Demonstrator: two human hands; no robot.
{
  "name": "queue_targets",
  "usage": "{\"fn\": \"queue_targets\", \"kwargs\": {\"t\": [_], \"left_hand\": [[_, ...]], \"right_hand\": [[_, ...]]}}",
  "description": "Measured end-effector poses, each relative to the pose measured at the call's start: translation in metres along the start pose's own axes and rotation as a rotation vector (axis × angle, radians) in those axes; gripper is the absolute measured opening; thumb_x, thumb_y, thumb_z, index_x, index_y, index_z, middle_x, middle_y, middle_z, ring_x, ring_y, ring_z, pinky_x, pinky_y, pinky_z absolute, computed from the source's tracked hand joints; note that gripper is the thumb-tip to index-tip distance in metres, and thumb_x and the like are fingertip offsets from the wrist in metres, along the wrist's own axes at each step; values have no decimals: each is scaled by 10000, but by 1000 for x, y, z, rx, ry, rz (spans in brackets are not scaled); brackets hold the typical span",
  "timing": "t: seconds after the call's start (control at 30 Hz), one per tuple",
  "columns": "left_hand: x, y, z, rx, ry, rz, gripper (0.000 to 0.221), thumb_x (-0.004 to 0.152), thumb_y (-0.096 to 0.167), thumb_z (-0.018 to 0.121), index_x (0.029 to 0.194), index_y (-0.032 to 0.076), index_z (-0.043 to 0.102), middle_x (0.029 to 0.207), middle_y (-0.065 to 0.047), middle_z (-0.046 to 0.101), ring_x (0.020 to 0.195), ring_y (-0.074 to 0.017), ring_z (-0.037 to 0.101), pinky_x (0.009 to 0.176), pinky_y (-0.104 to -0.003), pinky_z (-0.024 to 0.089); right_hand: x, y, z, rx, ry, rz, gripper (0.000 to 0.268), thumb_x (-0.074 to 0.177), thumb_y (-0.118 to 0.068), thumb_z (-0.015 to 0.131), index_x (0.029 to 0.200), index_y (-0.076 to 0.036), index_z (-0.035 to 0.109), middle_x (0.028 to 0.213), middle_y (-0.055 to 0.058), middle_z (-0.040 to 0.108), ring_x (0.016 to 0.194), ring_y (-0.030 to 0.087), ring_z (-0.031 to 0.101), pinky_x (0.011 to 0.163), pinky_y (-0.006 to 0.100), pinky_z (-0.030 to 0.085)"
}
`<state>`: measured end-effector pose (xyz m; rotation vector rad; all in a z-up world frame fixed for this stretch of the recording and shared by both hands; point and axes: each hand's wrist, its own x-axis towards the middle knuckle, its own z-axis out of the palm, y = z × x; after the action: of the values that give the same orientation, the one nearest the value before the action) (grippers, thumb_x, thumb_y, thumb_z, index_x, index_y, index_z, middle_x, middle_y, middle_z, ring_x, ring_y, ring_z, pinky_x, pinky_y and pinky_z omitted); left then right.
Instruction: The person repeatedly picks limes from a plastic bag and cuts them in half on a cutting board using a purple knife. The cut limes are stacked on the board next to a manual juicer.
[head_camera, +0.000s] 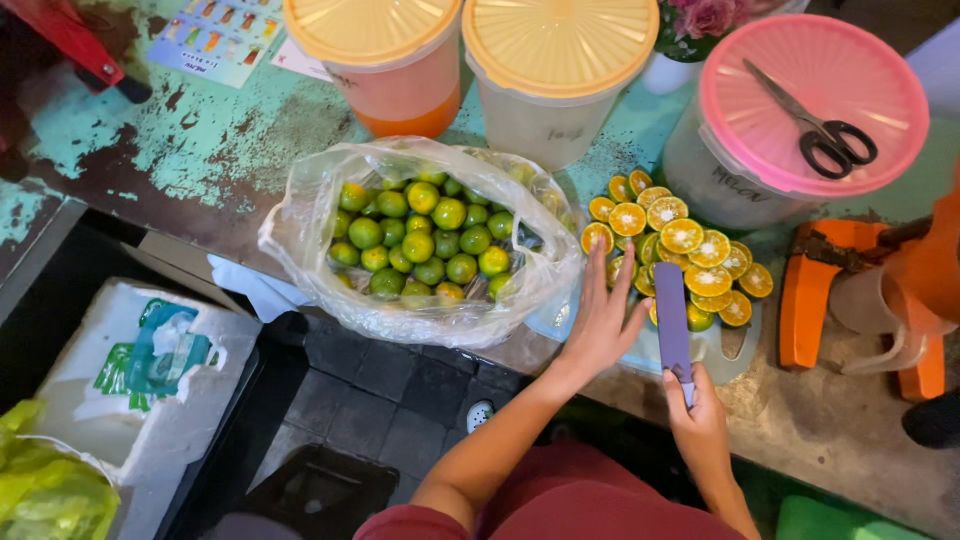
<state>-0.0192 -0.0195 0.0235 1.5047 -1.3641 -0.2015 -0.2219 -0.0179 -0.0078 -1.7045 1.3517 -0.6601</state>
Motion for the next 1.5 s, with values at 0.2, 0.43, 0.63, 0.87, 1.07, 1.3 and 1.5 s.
{"fn": "queue_targets", "kwargs": {"t": [0.2, 0.43, 0.63, 0.87, 1.07, 1.3, 1.5], "left_hand": [[-7, 22, -77, -184, -14, -128, 392, 1061, 220, 593, 1431, 90, 587, 1439, -176, 632, 1372, -351, 583, 1178, -421, 451], [7, -27, -143, 442, 162, -376, 285, 942, 249, 676, 1187, 105, 665, 1264, -146, 608, 1253, -361, 541, 1045, -506, 403], [-21, -50, -126, 560, 338, -130, 444, 867, 295, 724, 1218, 36, 638, 1361, -202, 515, 1313, -444, 459, 1118, -597, 326], [-37, -46, -135, 567, 316, -219, 482, 838, 318, 760, 1216, 46, 633, 1312, -235, 517, 1298, -442, 445, 1142, -617, 301], [-23, -31, -148, 527, 370, -208, 498, 801, 268, 769, 1214, 12, 658, 1301, -250, 513, 1292, -470, 432, 1122, -621, 301], [4, -58, -186, 582, 444, -259, 310, 897, 186, 723, 1180, 67, 679, 1283, -195, 564, 1261, -395, 505, 1099, -520, 376], [0, -95, -191, 659, 393, -375, 468, 836, 181, 757, 1279, 89, 637, 1264, -159, 581, 1224, -355, 524, 1048, -499, 387]], "right_hand": [[5, 4, 9, 58, -28, -20, 170, 996, -215, 635, 960, -57, 584, 662, -2, 489, 594, 66, 400, 519, 282, 323], [9, 5, 25, -15, -32, -71, 219, 1012, -215, 676, 957, -37, 561, 656, 7, 490, 600, 68, 411, 523, 273, 344], [25, -60, 52, 25, -179, -8, 245, 966, -197, 668, 1145, -69, 559, 641, 70, 582, 534, 141, 537, 508, 310, 425], [47, -129, 89, 117, -216, -463, 280, 1014, -183, 619, 1229, -30, 524, 987, 68, 752, 821, 147, 688, 738, 316, 536], [83, -161, 133, 123, -525, -764, 364, 1062, -205, 577, 1336, -10, 436, 1214, 204, 700, 1075, 305, 702, 883, 409, 534], [133, -168, 142, -108, -283, -475, 431, 1006, -299, 606, 1319, -38, 464, 1055, 240, 681, 943, 393, 693, 808, 464, 516], [138, -152, 157, -132, -198, -658, 371, 1016, -257, 636, 1231, 4, 484, 1043, 259, 650, 1007, 448, 649, 832, 499, 495]]}}
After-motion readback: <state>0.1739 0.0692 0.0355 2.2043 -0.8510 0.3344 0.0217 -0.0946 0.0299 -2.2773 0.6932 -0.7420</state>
